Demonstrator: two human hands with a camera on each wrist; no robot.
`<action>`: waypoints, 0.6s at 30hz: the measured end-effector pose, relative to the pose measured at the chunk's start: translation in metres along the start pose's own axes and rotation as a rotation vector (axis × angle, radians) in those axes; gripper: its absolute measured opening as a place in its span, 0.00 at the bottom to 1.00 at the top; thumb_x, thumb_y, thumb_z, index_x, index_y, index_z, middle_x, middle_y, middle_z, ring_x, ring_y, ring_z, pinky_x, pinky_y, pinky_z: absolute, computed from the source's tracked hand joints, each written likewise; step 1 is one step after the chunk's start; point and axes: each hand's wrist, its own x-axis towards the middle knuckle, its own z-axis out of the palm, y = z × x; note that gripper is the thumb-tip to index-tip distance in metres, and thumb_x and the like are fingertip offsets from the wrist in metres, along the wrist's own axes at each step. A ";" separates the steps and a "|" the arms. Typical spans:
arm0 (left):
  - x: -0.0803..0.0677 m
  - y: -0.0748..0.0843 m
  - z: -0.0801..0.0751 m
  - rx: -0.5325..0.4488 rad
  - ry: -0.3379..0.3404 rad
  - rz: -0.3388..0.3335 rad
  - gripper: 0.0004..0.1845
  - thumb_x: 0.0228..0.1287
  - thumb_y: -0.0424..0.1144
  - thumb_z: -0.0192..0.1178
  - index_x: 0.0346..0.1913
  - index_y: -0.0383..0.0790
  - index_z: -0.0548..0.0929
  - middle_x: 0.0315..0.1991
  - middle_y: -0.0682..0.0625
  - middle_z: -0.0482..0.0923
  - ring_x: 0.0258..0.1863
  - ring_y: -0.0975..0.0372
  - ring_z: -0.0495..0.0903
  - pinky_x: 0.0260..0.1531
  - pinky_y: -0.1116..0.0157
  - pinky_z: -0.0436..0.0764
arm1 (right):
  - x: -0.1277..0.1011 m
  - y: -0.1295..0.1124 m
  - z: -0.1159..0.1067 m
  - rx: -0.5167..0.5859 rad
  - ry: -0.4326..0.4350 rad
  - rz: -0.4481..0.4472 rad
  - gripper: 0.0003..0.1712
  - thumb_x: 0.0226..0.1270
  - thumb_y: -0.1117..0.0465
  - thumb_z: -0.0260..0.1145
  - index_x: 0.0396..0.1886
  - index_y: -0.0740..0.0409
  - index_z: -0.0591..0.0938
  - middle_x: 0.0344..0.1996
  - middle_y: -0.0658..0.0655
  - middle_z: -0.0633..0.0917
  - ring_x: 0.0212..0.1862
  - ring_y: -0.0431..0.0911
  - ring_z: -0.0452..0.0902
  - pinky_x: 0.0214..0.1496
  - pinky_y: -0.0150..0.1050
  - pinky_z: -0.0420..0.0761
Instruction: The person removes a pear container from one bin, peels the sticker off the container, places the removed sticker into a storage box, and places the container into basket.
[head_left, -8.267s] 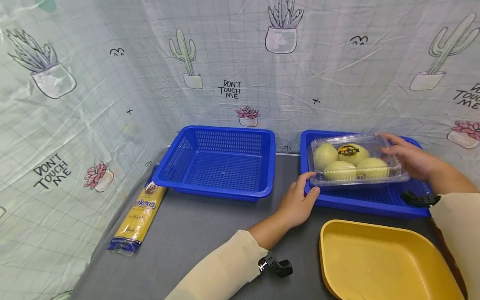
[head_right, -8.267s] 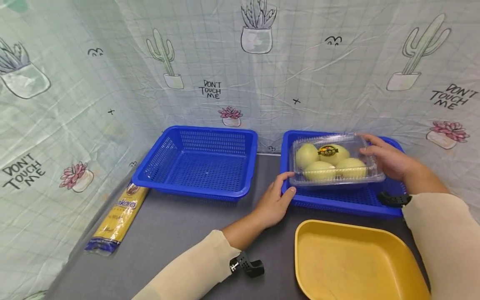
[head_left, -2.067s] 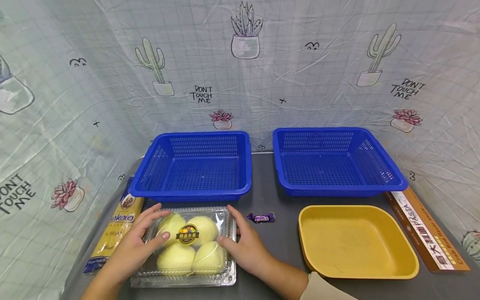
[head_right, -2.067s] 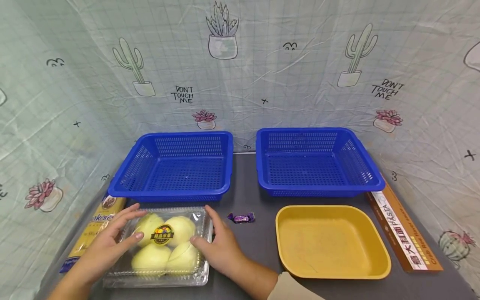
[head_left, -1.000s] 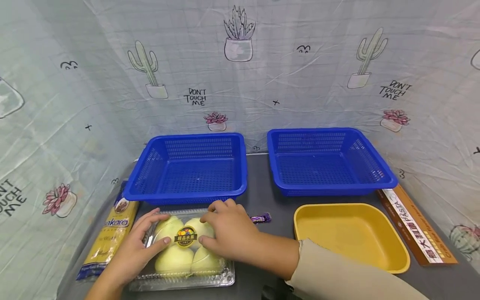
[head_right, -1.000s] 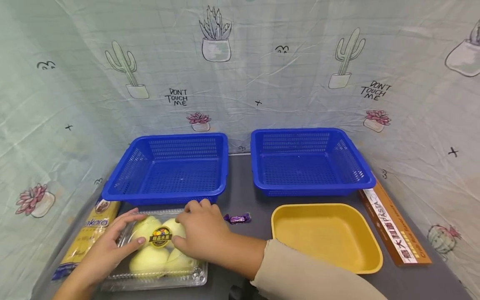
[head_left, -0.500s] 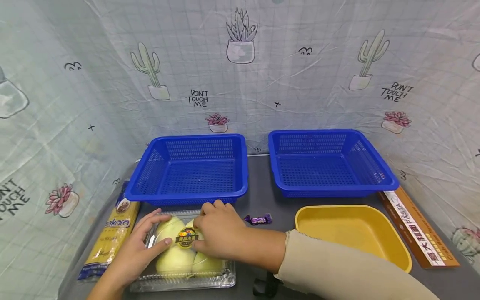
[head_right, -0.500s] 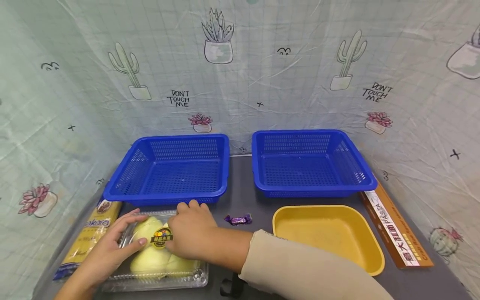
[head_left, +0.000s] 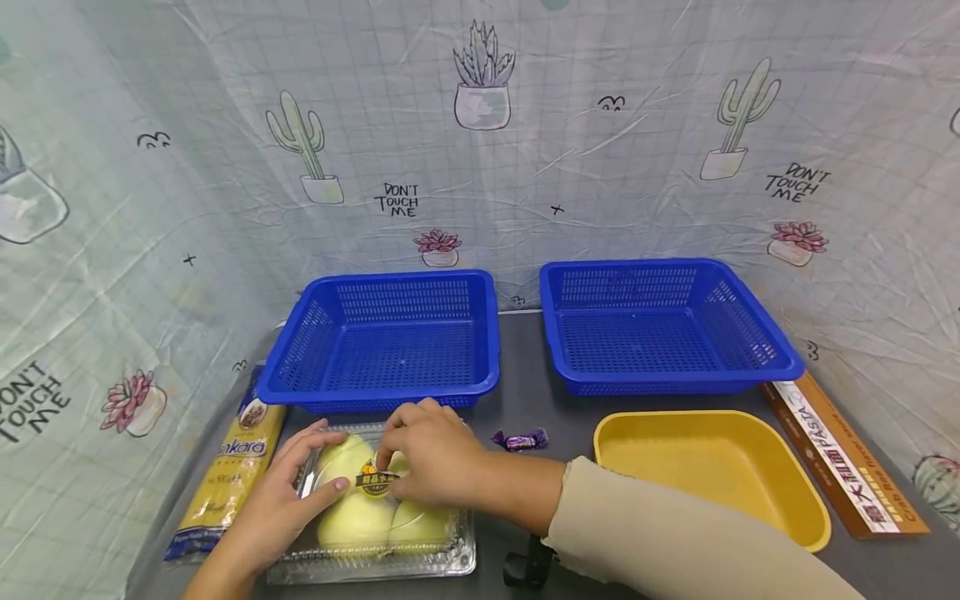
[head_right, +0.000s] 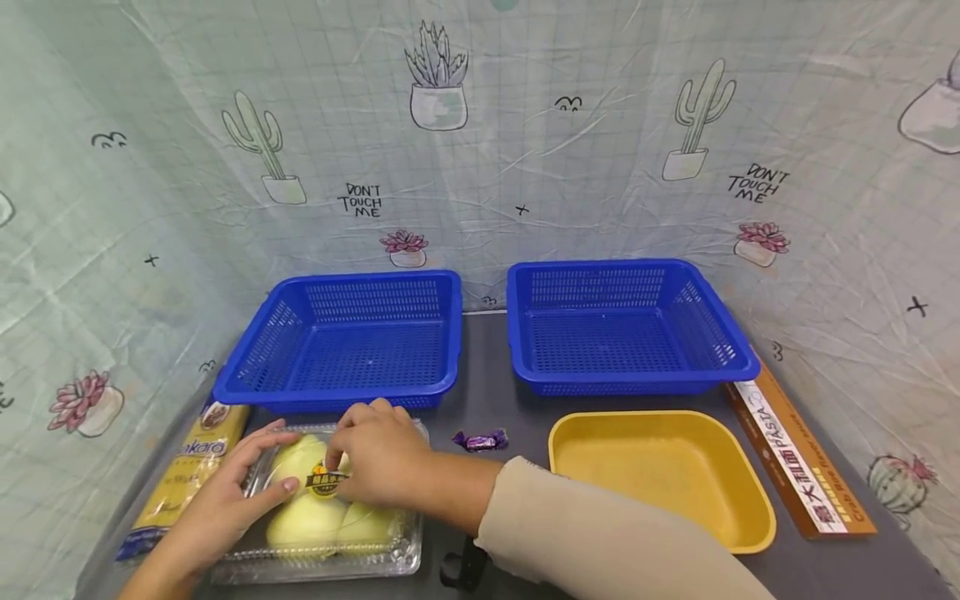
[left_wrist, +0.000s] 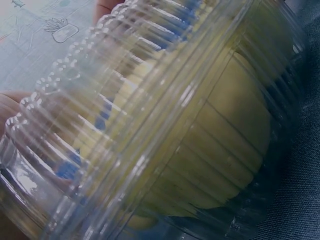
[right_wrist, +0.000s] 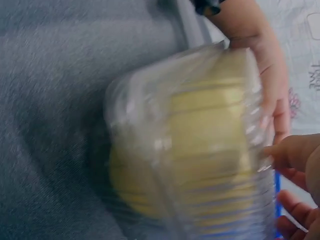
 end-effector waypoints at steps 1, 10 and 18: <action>0.000 0.000 0.000 -0.002 0.001 0.002 0.28 0.69 0.40 0.74 0.69 0.46 0.79 0.81 0.36 0.59 0.79 0.34 0.56 0.64 0.24 0.60 | 0.001 0.001 0.002 0.008 0.018 -0.007 0.10 0.58 0.51 0.83 0.39 0.33 0.92 0.56 0.40 0.82 0.59 0.40 0.72 0.64 0.41 0.72; 0.000 -0.001 0.001 -0.017 0.004 0.006 0.28 0.69 0.40 0.74 0.69 0.46 0.79 0.81 0.35 0.58 0.79 0.34 0.55 0.65 0.24 0.59 | 0.005 0.008 0.013 0.069 0.106 -0.031 0.10 0.57 0.58 0.80 0.32 0.33 0.92 0.59 0.39 0.83 0.65 0.39 0.71 0.72 0.45 0.69; -0.001 0.000 0.001 -0.045 -0.009 -0.008 0.28 0.70 0.39 0.74 0.69 0.44 0.78 0.81 0.34 0.57 0.79 0.33 0.54 0.65 0.23 0.57 | 0.005 0.012 0.014 0.196 0.081 -0.092 0.09 0.62 0.60 0.75 0.29 0.37 0.90 0.64 0.44 0.83 0.73 0.42 0.68 0.79 0.51 0.63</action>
